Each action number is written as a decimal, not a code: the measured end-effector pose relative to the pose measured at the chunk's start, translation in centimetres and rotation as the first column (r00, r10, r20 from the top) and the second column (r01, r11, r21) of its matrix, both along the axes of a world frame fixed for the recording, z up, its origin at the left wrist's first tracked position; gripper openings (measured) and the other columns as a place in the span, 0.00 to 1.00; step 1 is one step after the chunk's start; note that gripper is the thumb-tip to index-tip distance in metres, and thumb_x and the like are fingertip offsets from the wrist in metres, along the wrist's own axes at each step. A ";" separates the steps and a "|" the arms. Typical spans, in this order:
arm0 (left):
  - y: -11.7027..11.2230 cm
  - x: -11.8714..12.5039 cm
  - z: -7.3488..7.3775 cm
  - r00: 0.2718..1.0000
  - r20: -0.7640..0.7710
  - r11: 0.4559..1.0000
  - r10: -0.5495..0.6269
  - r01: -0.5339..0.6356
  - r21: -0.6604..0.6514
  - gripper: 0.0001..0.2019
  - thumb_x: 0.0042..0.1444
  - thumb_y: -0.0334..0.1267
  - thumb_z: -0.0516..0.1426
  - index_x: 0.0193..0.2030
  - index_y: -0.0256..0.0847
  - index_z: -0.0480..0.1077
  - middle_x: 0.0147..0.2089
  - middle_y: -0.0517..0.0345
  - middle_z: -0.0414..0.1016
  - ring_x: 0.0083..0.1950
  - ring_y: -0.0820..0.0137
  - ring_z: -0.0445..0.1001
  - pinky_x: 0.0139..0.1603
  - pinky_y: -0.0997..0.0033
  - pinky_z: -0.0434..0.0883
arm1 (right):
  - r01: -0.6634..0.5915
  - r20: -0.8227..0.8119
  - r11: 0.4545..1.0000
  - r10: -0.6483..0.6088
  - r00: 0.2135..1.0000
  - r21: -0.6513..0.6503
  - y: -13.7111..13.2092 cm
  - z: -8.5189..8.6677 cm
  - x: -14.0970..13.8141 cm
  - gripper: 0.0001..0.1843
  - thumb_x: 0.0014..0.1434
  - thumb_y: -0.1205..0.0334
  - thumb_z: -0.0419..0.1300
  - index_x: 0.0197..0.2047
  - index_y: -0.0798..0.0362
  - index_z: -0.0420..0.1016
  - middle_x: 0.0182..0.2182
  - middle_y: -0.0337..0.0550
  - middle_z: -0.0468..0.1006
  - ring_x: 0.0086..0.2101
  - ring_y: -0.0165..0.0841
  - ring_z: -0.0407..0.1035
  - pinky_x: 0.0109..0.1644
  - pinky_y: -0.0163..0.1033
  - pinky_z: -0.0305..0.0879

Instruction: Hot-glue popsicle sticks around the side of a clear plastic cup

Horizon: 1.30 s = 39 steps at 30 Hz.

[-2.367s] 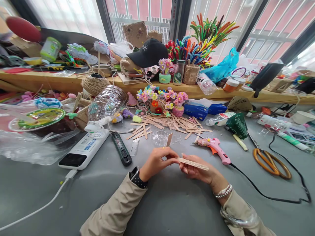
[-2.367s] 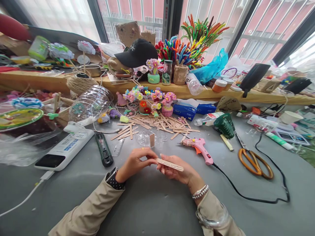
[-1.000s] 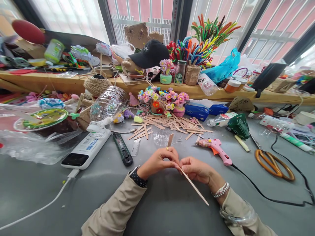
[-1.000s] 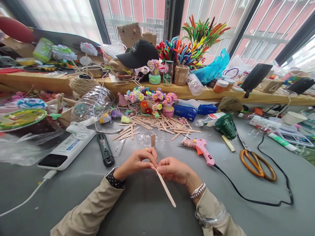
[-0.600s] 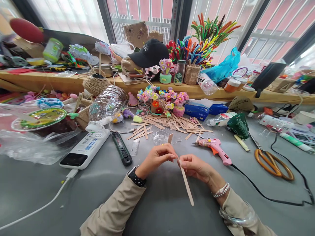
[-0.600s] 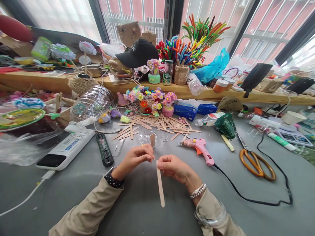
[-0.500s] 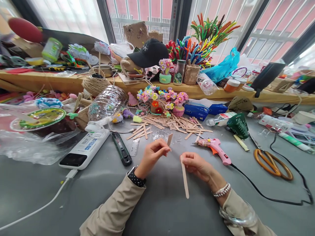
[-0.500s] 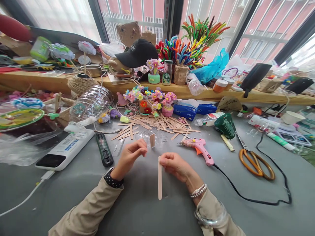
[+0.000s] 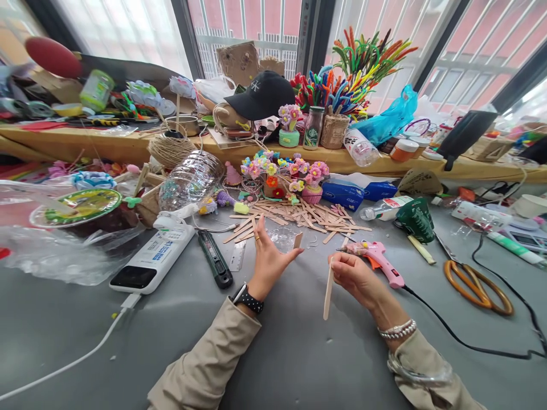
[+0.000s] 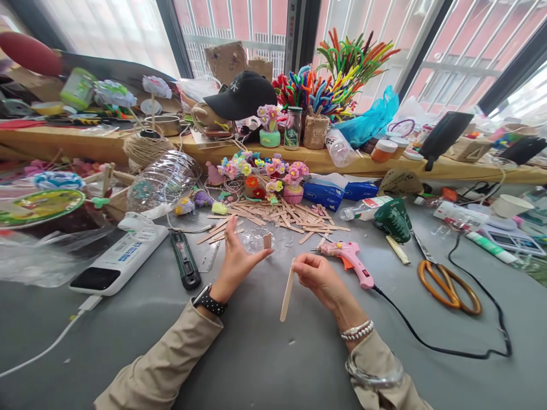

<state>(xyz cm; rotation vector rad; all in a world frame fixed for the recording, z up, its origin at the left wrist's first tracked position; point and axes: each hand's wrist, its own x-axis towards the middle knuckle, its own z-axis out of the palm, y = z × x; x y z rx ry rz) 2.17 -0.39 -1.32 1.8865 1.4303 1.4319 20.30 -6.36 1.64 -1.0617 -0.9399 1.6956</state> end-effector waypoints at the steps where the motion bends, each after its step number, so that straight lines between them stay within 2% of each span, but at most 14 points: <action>1: 0.2 0.0 -0.1 1.000 0.009 0.999 -0.025 0.025 -0.036 0.51 0.34 0.48 0.64 0.60 0.42 0.36 0.62 0.37 0.43 0.64 0.50 0.43 0.59 0.47 0.50 | 0.010 0.028 1.000 -0.011 1.000 0.015 0.1 0.3 0.2 0.16 0.40 0.56 0.65 0.19 0.55 0.63 0.18 0.30 0.57 0.18 0.18 0.45 0.22 0.32 0.37; 5: 0.9 0.1 -0.1 0.997 0.059 0.993 -0.058 0.063 -0.101 0.52 0.34 0.48 0.64 0.61 0.42 0.34 0.63 0.38 0.41 0.64 0.51 0.44 0.59 0.49 0.49 | 0.056 0.159 0.995 -0.069 0.985 0.084 0.4 1.8 0.6 0.14 0.41 0.55 0.65 0.21 0.54 0.66 0.19 0.32 0.57 0.20 0.21 0.46 0.22 0.32 0.41; 9: 0.8 0.2 0.4 0.996 0.082 0.991 -0.036 0.046 -0.128 0.50 0.36 0.47 0.63 0.60 0.41 0.37 0.61 0.39 0.46 0.63 0.55 0.50 0.59 0.54 0.52 | 0.093 0.184 0.983 -0.123 0.975 0.161 0.9 3.5 0.8 0.12 0.43 0.55 0.64 0.22 0.54 0.67 0.18 0.32 0.57 0.20 0.21 0.47 0.22 0.31 0.43; 13: 0.7 0.0 0.9 0.968 0.244 0.969 -0.053 0.109 -0.222 0.48 0.36 0.48 0.63 0.60 0.42 0.37 0.59 0.41 0.51 0.61 0.58 0.54 0.58 0.56 0.54 | 0.126 0.168 0.965 -0.167 0.972 0.230 1.6 4.9 0.9 0.12 0.43 0.55 0.63 0.22 0.53 0.67 0.15 0.30 0.56 0.18 0.20 0.48 0.22 0.30 0.44; 15: 0.7 -0.2 1.3 0.920 0.384 0.927 -0.077 0.208 -0.311 0.49 0.37 0.49 0.62 0.60 0.42 0.36 0.58 0.40 0.53 0.59 0.57 0.57 0.56 0.56 0.57 | 0.124 0.170 0.961 -0.169 0.971 0.247 2.1 5.7 0.7 0.12 0.44 0.55 0.63 0.23 0.53 0.66 0.14 0.29 0.55 0.17 0.20 0.48 0.20 0.30 0.44; 17: 0.6 -0.4 1.7 0.858 0.503 0.861 -0.101 0.329 -0.388 0.49 0.38 0.50 0.62 0.60 0.41 0.35 0.56 0.39 0.56 0.56 0.57 0.62 0.53 0.57 0.60 | 0.113 0.182 0.958 -0.164 0.970 0.263 2.7 6.5 0.3 0.12 0.44 0.54 0.62 0.23 0.52 0.65 0.13 0.29 0.53 0.16 0.20 0.47 0.19 0.30 0.42; 20: 0.3 -0.7 2.2 0.804 0.577 0.769 -0.144 0.458 -0.446 0.47 0.40 0.50 0.61 0.60 0.39 0.36 0.53 0.39 0.61 0.52 0.59 0.66 0.50 0.60 0.63 | 0.097 0.192 0.949 -0.159 0.968 0.299 3.6 7.3 -0.6 0.13 0.46 0.54 0.61 0.22 0.52 0.64 0.13 0.29 0.53 0.16 0.20 0.45 0.18 0.30 0.42; 22: 0.2 -0.8 2.3 0.792 0.590 0.727 -0.157 0.497 -0.474 0.45 0.41 0.51 0.60 0.60 0.39 0.38 0.51 0.41 0.64 0.50 0.60 0.68 0.50 0.60 0.63 | 0.100 0.186 0.940 -0.167 0.968 0.326 4.1 7.3 -1.2 0.13 0.46 0.54 0.60 0.21 0.53 0.64 0.14 0.29 0.53 0.17 0.20 0.45 0.19 0.30 0.42; 24: 0.0 -0.8 2.3 0.790 0.594 0.707 -0.154 0.508 -0.492 0.44 0.42 0.51 0.60 0.60 0.38 0.41 0.49 0.43 0.66 0.49 0.59 0.69 0.50 0.59 0.63 | 0.070 0.208 0.938 -0.147 0.967 0.338 4.6 6.9 -1.7 0.13 0.45 0.54 0.61 0.21 0.54 0.65 0.15 0.30 0.55 0.18 0.20 0.47 0.20 0.30 0.43; 31: -0.3 -0.7 2.6 0.804 0.581 0.696 -0.127 0.490 -0.525 0.43 0.42 0.53 0.59 0.60 0.35 0.43 0.50 0.40 0.67 0.49 0.58 0.69 0.49 0.60 0.63 | 0.044 0.296 0.926 -0.164 0.941 0.375 5.3 5.2 -2.4 0.13 0.44 0.54 0.62 0.22 0.54 0.66 0.17 0.31 0.58 0.19 0.20 0.47 0.22 0.31 0.43; 39: -0.6 -0.7 2.9 0.815 0.562 0.685 -0.141 0.490 -0.539 0.41 0.44 0.54 0.57 0.60 0.35 0.45 0.52 0.39 0.65 0.52 0.57 0.67 0.50 0.60 0.62 | 0.040 0.376 0.913 -0.208 0.903 0.407 5.5 5.0 -2.4 0.13 0.43 0.54 0.62 0.22 0.54 0.66 0.17 0.31 0.59 0.19 0.21 0.48 0.23 0.31 0.45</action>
